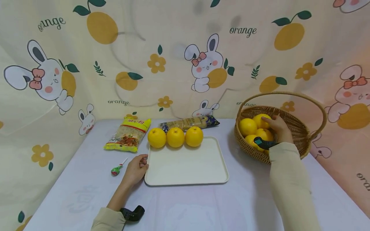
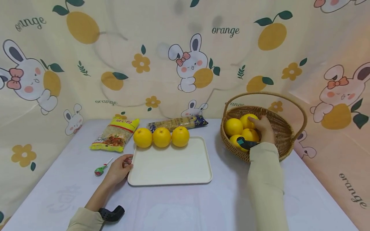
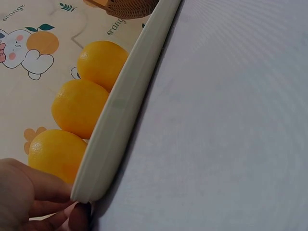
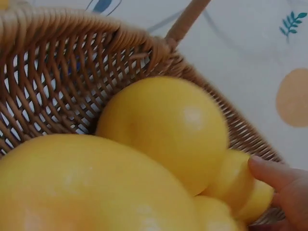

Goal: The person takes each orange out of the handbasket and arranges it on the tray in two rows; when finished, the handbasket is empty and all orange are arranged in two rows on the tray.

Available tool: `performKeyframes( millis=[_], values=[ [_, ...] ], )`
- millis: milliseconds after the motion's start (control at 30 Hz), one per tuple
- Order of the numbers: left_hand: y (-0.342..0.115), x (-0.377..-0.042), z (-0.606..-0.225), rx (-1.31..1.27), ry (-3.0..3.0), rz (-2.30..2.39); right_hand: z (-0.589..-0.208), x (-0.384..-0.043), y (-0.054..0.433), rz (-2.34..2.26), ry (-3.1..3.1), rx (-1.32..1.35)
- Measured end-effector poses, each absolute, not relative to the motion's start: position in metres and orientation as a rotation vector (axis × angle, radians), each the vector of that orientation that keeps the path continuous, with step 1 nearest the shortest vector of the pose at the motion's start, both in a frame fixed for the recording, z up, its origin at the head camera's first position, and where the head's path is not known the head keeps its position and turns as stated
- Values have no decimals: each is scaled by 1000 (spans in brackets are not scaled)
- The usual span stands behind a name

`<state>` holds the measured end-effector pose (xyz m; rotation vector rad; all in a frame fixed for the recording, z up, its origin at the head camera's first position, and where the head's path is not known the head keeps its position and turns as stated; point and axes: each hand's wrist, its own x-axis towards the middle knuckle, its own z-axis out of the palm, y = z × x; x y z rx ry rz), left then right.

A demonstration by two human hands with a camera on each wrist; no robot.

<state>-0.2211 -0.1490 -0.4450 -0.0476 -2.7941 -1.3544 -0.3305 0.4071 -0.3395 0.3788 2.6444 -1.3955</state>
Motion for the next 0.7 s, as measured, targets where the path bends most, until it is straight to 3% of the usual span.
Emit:
performKeyframes(
  millis=[700],
  values=[
    [-148,-220,-445,-48,-2789,-1350,-342,-325,393,-1383,2757,401]
  ],
)
